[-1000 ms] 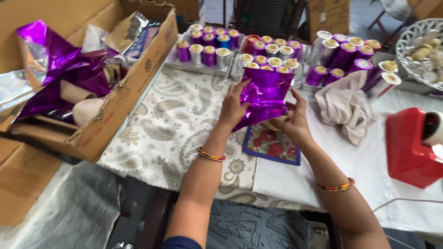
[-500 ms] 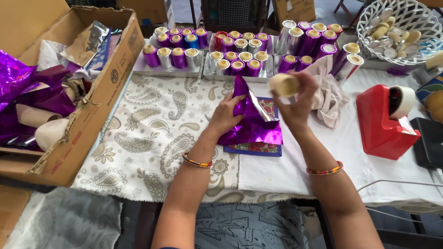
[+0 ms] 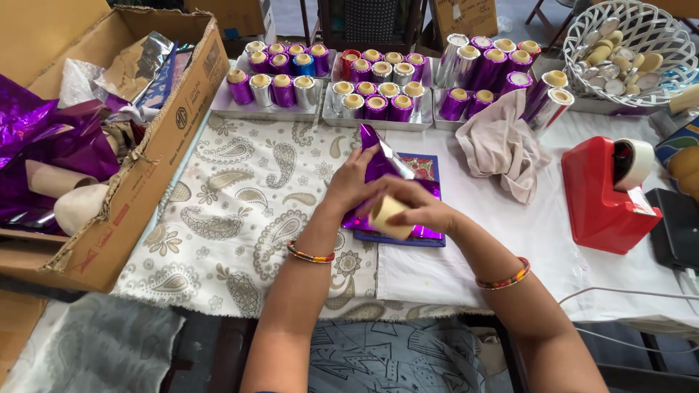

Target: The recorder is cleaning and wrapping small cylindrical objects in decorative purple and silver foil at a workspace.

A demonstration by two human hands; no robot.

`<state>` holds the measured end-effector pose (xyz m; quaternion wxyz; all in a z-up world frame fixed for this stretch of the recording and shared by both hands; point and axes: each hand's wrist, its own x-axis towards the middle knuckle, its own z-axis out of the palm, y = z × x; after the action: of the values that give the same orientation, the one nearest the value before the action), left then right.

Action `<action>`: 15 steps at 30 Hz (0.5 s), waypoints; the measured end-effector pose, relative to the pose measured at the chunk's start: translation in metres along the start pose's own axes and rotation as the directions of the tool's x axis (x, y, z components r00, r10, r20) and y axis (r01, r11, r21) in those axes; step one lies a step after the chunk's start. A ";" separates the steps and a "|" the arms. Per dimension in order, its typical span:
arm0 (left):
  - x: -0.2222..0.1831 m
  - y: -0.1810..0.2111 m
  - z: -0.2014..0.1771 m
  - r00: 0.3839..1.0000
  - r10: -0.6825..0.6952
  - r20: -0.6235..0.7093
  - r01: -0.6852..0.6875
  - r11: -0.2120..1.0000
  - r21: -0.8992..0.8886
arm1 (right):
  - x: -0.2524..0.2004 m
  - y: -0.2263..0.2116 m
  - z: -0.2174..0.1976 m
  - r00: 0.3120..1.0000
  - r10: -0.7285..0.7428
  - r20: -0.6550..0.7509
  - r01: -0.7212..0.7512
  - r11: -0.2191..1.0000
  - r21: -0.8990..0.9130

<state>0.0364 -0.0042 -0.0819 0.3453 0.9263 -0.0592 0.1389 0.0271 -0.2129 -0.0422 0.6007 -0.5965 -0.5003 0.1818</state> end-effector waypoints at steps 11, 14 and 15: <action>-0.003 -0.002 0.004 0.996 0.084 -0.028 -0.084 0.996 -0.001 | 0.010 0.012 -0.017 0.880 -0.024 -0.475 -0.386 0.549 -0.742; -0.002 -0.004 0.008 0.996 0.074 -0.055 -0.075 0.997 -0.021 | 0.012 0.001 -0.010 0.891 -0.067 -0.450 -0.329 0.588 -0.739; -0.002 -0.005 0.010 0.995 0.065 -0.072 -0.067 0.997 -0.035 | 0.012 -0.001 -0.008 0.903 -0.036 -0.427 -0.315 0.622 -0.717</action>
<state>0.0377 -0.0067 -0.0925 0.3596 0.9117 -0.0800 0.1820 0.0386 -0.2080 -0.0354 0.3598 -0.8569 -0.3460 -0.1289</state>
